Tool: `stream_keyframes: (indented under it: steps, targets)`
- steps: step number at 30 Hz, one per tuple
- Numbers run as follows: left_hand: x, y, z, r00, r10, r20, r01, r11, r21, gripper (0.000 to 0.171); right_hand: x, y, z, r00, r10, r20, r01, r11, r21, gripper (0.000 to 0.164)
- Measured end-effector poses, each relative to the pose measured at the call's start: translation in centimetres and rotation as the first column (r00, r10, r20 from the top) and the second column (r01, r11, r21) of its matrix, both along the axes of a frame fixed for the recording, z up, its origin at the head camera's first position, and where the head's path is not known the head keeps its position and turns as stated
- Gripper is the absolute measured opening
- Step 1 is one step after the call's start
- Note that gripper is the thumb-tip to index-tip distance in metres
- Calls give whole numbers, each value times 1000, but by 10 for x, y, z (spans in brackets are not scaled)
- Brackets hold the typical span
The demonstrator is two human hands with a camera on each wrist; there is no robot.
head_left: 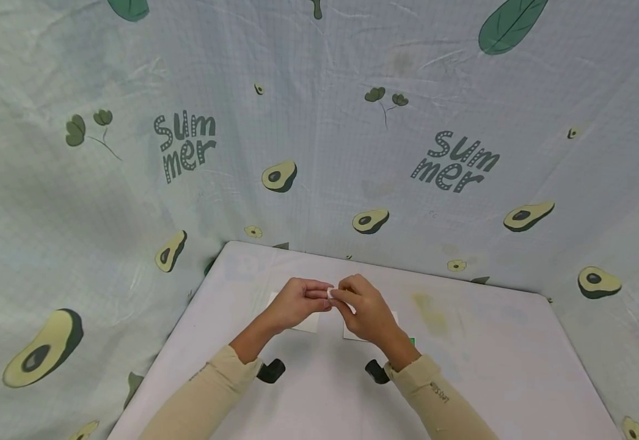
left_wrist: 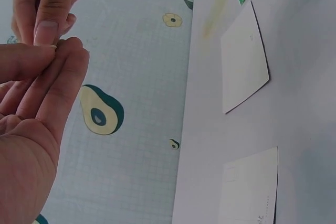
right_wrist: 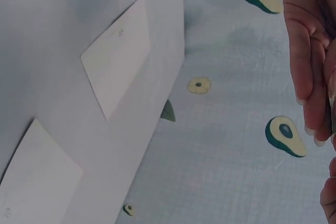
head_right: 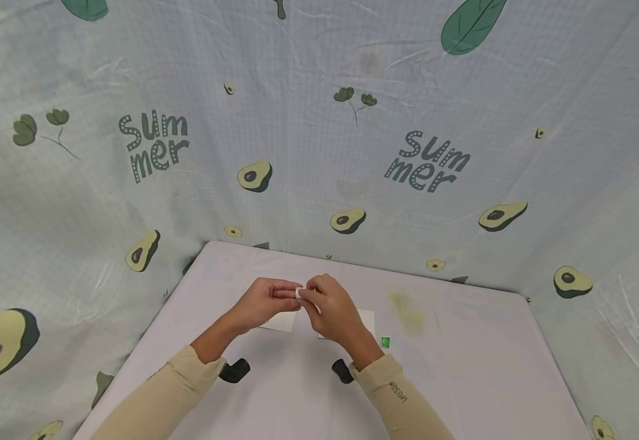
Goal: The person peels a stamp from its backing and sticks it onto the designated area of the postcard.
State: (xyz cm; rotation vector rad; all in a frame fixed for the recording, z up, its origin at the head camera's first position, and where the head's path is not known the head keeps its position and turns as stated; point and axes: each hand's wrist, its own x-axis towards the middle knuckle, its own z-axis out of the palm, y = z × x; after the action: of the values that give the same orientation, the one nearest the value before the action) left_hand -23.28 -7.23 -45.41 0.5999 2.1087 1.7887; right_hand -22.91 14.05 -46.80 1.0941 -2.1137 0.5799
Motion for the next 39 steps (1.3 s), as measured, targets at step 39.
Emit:
stream_keyframes:
  steps: [39]
  targets:
    - [4, 7, 6, 993, 94, -70, -94, 996, 9, 32, 23, -38, 1, 703, 96, 704, 461, 693, -554, 5]
